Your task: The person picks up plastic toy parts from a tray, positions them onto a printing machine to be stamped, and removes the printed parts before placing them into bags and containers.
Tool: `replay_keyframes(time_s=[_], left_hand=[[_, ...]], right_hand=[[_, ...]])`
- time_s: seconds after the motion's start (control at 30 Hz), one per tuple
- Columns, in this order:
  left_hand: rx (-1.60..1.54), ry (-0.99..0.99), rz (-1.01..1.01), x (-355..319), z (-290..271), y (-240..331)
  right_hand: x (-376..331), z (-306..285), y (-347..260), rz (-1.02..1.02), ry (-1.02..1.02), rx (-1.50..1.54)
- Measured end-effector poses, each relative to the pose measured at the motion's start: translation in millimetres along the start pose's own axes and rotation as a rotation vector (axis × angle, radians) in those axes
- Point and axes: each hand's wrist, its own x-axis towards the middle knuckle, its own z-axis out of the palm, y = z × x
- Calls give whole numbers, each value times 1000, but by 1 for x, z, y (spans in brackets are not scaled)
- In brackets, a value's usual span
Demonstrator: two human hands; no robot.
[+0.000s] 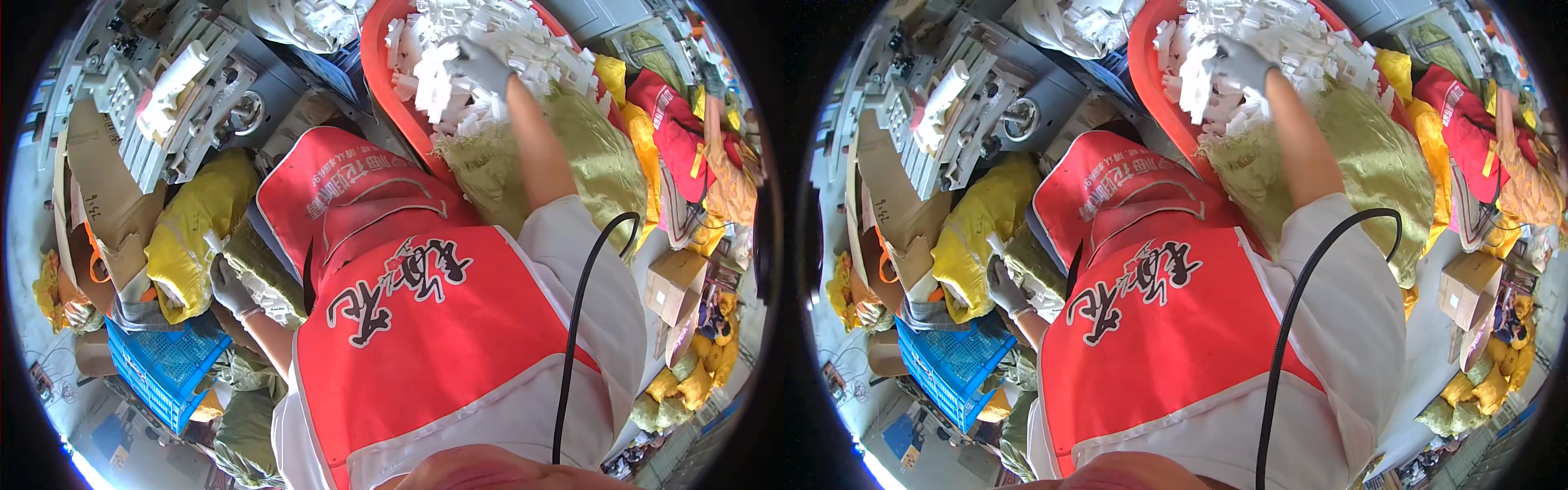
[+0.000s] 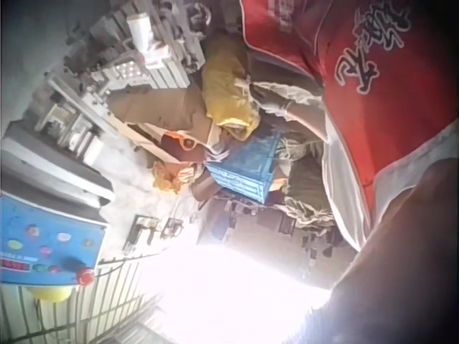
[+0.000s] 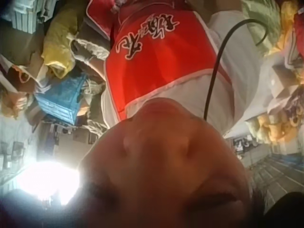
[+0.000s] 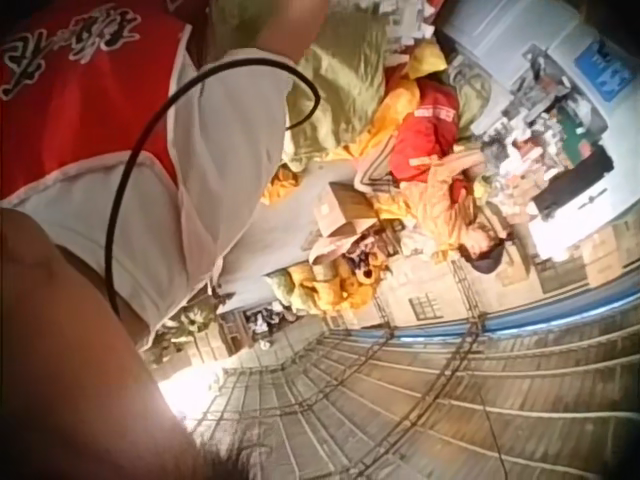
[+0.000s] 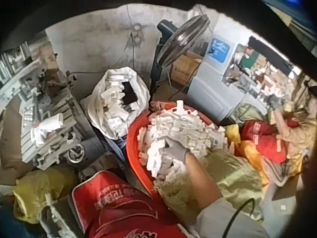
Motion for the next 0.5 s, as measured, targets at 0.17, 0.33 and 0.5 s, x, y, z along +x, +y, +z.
replay_keyframes(time_s=[0.17, 0.33, 0.5], left_hand=[[-49, -27, -16, 4, 13, -7], [24, -65, 76, 7, 28, 19], [-15, -44, 66, 3, 17, 11]], right_hand=[[-3, -60, -32, 271, 128, -694], [0, -79, -10, 367, 281, -958], [-20, -30, 20, 488, 124, -1282]])
